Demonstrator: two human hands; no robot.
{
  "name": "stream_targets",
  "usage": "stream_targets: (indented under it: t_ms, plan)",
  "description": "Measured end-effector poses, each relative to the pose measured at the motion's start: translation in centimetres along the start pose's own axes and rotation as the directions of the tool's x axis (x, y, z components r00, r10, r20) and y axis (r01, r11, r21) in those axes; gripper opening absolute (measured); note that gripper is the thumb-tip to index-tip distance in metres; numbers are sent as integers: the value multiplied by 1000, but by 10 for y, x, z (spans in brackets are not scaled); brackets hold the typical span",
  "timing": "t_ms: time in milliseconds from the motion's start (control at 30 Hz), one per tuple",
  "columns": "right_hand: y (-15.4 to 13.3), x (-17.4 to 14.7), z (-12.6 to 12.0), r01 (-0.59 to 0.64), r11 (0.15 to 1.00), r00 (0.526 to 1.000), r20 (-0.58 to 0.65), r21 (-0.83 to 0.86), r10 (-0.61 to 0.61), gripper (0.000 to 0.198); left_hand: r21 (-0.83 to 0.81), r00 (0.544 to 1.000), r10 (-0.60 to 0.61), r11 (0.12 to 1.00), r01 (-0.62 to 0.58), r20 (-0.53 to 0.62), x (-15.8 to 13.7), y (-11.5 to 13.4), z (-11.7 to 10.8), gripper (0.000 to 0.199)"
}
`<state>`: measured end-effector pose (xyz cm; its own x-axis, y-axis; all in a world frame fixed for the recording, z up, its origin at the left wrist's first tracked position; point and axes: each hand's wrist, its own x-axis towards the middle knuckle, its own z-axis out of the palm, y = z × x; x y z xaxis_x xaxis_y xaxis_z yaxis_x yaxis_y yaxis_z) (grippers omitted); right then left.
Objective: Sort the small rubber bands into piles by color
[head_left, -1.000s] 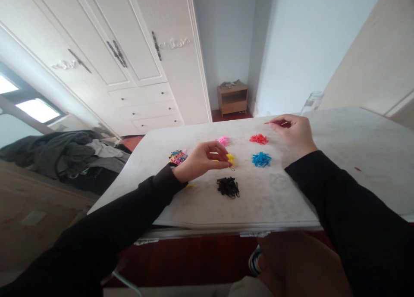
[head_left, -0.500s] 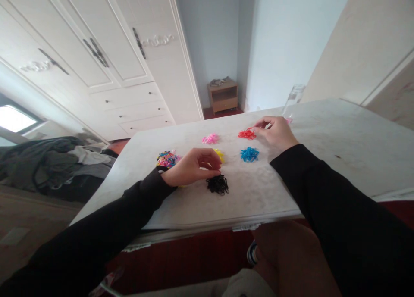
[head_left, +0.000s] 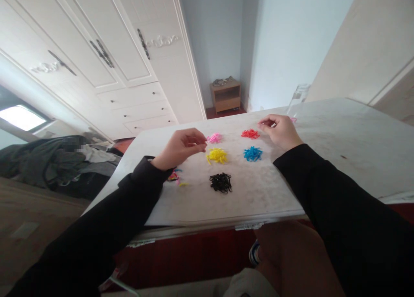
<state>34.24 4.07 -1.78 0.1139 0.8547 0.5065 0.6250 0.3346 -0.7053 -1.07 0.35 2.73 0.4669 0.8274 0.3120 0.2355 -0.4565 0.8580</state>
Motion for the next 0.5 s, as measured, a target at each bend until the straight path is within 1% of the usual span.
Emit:
stream_targets:
  t_ms: [67,133,200,267,333,400,433,500]
  plan:
    - [1,1,0,9,1000,1000,2,4,-9,4,19,996,1,1000,1,-90,6,-4,-18,15]
    - [1,1,-1,18,1000,1000,3,9,-18,4,85,988,-2,996,16,-155,11,-8,-36,13]
    - [2,0,-1,16,1000,1000,3,14,-16,3,164,983,-18,985,49,-183,14,-14,-53,13]
    - [1,0,-1,10,1000,1000,7,16,-10,3,248,983,-25,966,70,-181,15,-21,-68,14]
    - [0,-1,-1,11,1000,1000,11,10,-11,3,340,990,-49,936,93,-134,15,-29,-81,16]
    - [-1,-1,-1,8,1000,1000,6,-2,-8,4,404,993,-102,908,114,-52,14,-37,-91,19]
    - [-2,-2,-1,5,1000,1000,1,-7,-5,5,432,988,-151,892,133,8,13,-39,-95,21]
    - [-3,-2,-1,-1,1000,1000,-8,-14,1,6,479,959,-255,862,167,124,12,-42,-98,26]
